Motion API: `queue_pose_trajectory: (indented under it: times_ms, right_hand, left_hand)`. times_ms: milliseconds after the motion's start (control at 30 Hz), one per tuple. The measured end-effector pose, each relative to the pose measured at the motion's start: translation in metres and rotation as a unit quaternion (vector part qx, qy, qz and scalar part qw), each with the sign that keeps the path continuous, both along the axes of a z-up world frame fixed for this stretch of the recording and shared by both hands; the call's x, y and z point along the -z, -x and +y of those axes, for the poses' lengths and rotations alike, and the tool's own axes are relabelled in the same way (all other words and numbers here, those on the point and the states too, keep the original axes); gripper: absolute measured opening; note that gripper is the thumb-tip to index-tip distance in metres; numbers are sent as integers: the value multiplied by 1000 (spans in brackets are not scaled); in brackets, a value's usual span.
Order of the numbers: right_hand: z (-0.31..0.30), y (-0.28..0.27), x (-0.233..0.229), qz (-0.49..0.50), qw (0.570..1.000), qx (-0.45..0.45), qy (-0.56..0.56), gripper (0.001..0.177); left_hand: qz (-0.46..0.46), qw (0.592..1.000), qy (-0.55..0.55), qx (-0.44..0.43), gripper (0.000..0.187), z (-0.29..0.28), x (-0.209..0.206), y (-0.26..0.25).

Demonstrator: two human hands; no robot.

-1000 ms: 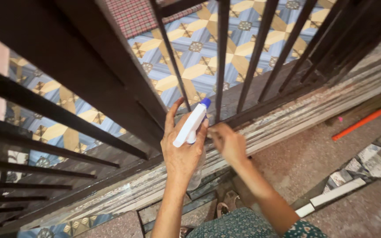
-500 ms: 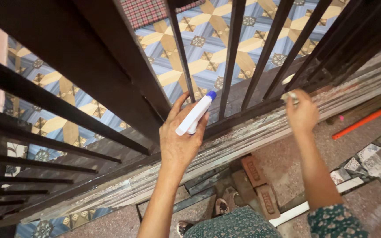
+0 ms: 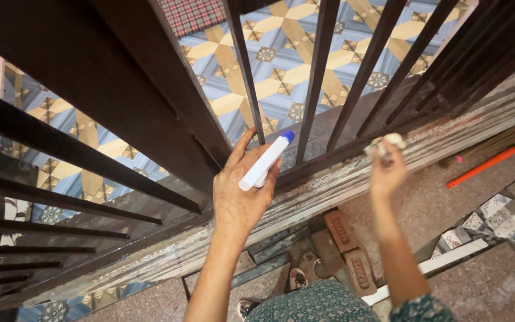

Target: The person is cleaning a metal gate by spraying it with a cleaning solution and wiping the bars with a cloth.

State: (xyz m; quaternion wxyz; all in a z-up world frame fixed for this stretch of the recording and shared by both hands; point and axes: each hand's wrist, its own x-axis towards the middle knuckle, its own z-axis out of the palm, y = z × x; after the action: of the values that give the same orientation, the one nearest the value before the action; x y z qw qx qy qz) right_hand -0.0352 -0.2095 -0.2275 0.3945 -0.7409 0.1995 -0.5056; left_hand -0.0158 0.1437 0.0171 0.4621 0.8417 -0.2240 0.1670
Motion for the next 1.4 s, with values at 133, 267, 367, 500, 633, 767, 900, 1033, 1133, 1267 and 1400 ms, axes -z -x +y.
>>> queue_pose_trajectory:
  times_ms: [133, 267, 367, 500, 633, 767, 900, 1033, 1133, 1267, 1400]
  right_hand:
    - [99, 7, -18, 16, 999, -31, -17, 28]
    - [152, 13, -38, 26, 996, -86, -17, 25]
    - [184, 10, -29, 2, 990, -114, -79, 22]
    - [222, 10, 4, -41, 936, -211, -279, 19]
    - [257, 23, 19, 109, 934, -333, -68, 29]
    - [247, 23, 14, 73, 951, -302, -10, 25]
    - [194, 22, -3, 123, 970, -211, 18, 20]
    - [172, 23, -11, 118, 981, -154, 31, 24]
    - [145, 21, -2, 91, 989, -98, 67, 25]
    - [84, 10, 2, 39, 998, -2, 45, 26]
    - [78, 2, 11, 71, 997, -20, -6, 28]
  left_hand:
    - [-11, 1000, 0, 10, 25, 1, 0, 0]
    - [18, 1000, 14, 2, 27, 0, -1, 1]
    - [19, 1000, 16, -2, 28, -2, 0, 1]
    - [39, 999, 22, 1, 27, -2, -1, 1]
    - [46, 999, 14, 0, 27, -1, 0, 1]
    - [19, 1000, 8, -5, 30, -1, 4, 1]
    - [18, 1000, 9, 7, 31, -1, 6, -1]
    - [12, 1000, 3, -2, 29, -2, 6, -2]
    - [13, 1000, 3, 3, 32, -1, 8, -1]
    - [9, 1000, 12, 8, 31, -3, 16, -2]
    - [-15, 999, 16, 39, 38, 3, 25, -5]
